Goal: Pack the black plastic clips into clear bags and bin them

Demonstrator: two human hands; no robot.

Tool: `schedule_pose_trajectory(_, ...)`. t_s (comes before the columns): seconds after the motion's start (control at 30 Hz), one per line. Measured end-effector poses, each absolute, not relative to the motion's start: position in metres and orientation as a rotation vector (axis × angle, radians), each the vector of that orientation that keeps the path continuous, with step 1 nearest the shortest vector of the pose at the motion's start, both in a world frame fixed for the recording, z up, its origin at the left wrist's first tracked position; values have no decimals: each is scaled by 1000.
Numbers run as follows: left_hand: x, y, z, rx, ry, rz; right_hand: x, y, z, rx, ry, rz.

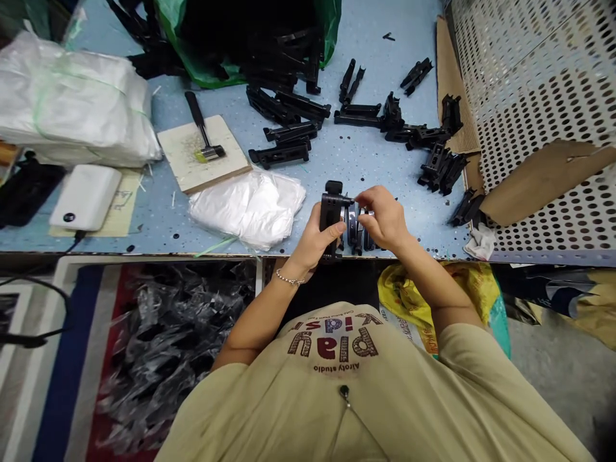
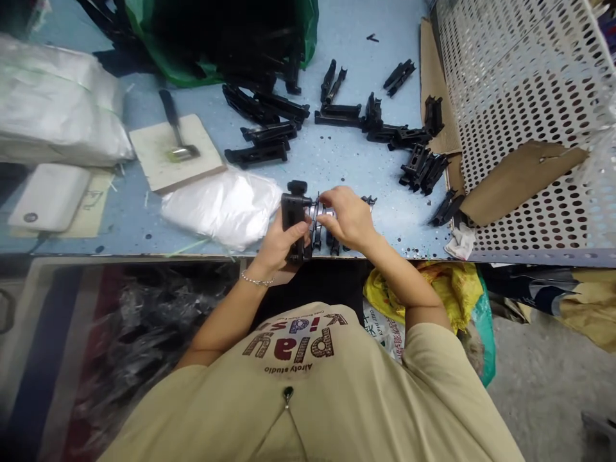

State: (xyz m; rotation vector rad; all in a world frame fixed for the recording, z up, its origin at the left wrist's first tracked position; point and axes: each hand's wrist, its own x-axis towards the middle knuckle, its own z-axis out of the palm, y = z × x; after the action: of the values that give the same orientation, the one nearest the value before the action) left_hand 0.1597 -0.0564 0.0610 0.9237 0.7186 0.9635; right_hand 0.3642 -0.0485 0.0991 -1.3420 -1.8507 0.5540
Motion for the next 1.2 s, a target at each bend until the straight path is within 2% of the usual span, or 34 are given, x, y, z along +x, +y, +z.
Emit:
schedule_pose_trajectory(0.03,160,-59,62,901,703,920,358,-44,102,-1301,-1926,494)
schedule_pose_trajectory(0.1,161,-62,63,882,709,913,341,-38,101,-1243,-1948,592)
schedule_pose_trajectory(0.27,145,-53,67,806,824,1103,312,-49,88,-1191,-1824,1292)
schedule_pose_trajectory(0.33,136,-49,69,716,830,1122,307,-64,86,-1193,-1992,1245)
schedule_pose_trajectory(0.47,130,-51,75,607,798,1088,294,-95,74,-1182,-2297,842)
schedule_pose_trajectory(0.6,118,-58,73,640,833,1164,292,-104,63,-1113,-2323,909)
schedule_pose_trajectory(0.67,102,-61,68,701,848,1027,300,-100,68,-1097,-2362,831)
schedule_pose_trajectory(0.77,73,-68,59,761,745,456,311,-93,84,-1042,-2414,580)
schedule_pose_trajectory(0.83,61,-76,56,797,672,199,312,-90,93,-895,-2492,579)
schedule_pose_trajectory(0.9,55,-81,55,844,634,137,309,-90,96,-754,-2551,677)
schedule_pose_trajectory(0.97,53,-79,56,906,615,181,307,-90,92,-734,-2528,791)
schedule_pose_trajectory(1.03,50,-68,54,1033,714,380,308,-87,85,-835,-2431,911)
schedule_pose_trajectory(1.13,45,-39,44,1400,1165,865,308,-77,72,-1078,-2073,1120)
schedule_pose_trajectory(1.2,41,-20,32,1681,1423,988,302,-69,64,-1211,-1655,1295)
